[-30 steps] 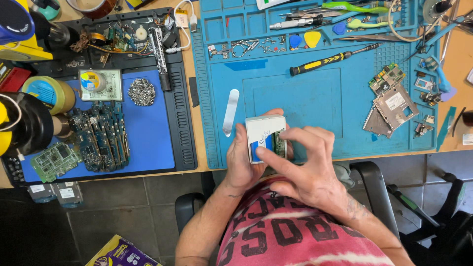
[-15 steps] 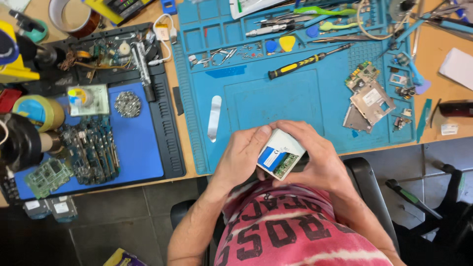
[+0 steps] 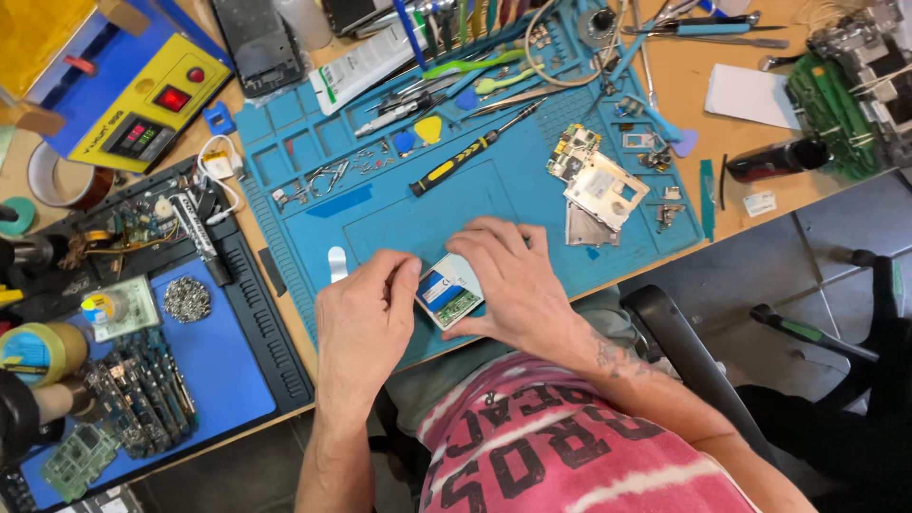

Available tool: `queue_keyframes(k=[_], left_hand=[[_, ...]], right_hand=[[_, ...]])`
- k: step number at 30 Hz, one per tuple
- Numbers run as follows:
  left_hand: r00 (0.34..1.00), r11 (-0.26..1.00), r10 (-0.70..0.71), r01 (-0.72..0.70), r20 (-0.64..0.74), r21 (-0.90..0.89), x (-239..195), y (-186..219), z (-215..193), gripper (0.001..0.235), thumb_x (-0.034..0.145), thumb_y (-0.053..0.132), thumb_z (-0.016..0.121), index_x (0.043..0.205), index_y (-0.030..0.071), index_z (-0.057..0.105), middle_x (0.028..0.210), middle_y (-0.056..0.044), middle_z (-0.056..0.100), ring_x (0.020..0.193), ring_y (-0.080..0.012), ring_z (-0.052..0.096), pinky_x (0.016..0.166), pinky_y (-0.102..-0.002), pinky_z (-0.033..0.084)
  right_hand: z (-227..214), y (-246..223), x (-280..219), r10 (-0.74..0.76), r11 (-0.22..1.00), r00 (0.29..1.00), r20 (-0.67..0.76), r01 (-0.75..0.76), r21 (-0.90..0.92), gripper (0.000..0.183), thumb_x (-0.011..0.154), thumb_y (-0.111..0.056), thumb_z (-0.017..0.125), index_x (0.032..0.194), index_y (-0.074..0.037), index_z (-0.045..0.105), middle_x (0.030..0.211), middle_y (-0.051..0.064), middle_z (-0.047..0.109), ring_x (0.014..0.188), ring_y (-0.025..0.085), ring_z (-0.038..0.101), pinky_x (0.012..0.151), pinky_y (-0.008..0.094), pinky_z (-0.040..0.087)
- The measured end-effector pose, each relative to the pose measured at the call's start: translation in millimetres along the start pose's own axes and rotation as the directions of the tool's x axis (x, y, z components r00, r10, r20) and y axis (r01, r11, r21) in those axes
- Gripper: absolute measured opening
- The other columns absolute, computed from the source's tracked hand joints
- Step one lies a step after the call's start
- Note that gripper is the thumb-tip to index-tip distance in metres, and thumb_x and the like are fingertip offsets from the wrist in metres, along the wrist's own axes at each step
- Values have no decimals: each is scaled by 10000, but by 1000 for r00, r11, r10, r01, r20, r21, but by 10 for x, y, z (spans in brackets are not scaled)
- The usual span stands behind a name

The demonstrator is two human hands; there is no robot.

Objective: The person applies a liquid from a small bottle onto a white electronic device, then uses a cotton swab to spread the liquid. They then use a metal tool to scrape the device's surface and a blue plastic tool to pry at its edges. Finally, they handle a small white cable and place it on the workbench.

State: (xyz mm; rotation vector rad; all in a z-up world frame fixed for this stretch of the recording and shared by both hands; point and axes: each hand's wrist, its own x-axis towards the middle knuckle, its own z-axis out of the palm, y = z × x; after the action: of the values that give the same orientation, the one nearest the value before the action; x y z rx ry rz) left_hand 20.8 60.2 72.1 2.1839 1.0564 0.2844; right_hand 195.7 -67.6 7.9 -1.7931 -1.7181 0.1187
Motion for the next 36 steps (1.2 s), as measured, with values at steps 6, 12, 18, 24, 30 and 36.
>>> queue_keyframes(k=[6, 12, 18, 24, 30, 36], left_hand=[[942, 915, 335, -330, 18, 231, 600, 301, 179, 224, 1178, 277, 610, 1059, 189, 779, 785, -44, 682, 769, -318, 742, 609, -429, 587], [721, 618, 691, -561, -42, 551, 1617, 362, 926, 119, 1099, 105, 659, 1025, 165, 730, 908, 27, 560, 897, -215, 647, 598, -328, 545], [683, 344, 706, -563, 189, 751, 2025, 715, 1390, 115, 954, 96, 788, 1052, 146, 753, 1032, -62, 692, 1014, -291, 657, 820, -429, 550], [754, 364, 556, -598, 349, 714, 2085, 880, 1266, 219, 926, 69, 770, 1124, 162, 772, 1046, -78, 806, 1047, -332, 750, 892, -509, 538], [597, 357, 755, -722, 272, 593, 2286, 1270, 1525, 225, 915, -2, 743, 1098, 128, 745, 1007, -58, 727, 1029, -328, 683, 851, -482, 525], [362, 123, 883, -793, 299, 597, 2550, 1799, 2169, 89, 971, 118, 710, 929, 196, 714, 995, -48, 700, 977, -274, 620, 828, -428, 457]], right_hand=[[-8, 104, -48, -41, 998, 999, 1, 41, 41, 1044, 618, -642, 1004, 1390, -44, 636, 1323, 95, 643, 1342, 347, 609, 1018, 494, 448], [-36, 205, -51, -71, 986, 997, 29, 66, 155, 924, 703, -532, 951, 1395, -2, 645, 1258, 144, 655, 1362, 401, 603, 1044, 513, 445], [-101, 250, -64, -83, 988, 993, 86, 71, 138, 800, 895, -622, 869, 1322, 2, 608, 1387, 173, 657, 1274, 397, 574, 996, 524, 415], [-73, 288, -99, -91, 984, 992, 87, 77, 158, 874, 886, -658, 850, 1431, -36, 570, 1444, 159, 632, 1367, 391, 568, 1018, 535, 415], [-2, 334, -139, -107, 983, 992, 69, 95, 157, 900, 870, -678, 862, 1375, 7, 570, 1393, 209, 622, 1310, 429, 561, 974, 571, 423], [104, 381, -181, -104, 986, 988, 113, 87, 140, 721, 836, -622, 900, 1196, -44, 664, 1134, 170, 692, 1110, 421, 585, 931, 589, 419]])
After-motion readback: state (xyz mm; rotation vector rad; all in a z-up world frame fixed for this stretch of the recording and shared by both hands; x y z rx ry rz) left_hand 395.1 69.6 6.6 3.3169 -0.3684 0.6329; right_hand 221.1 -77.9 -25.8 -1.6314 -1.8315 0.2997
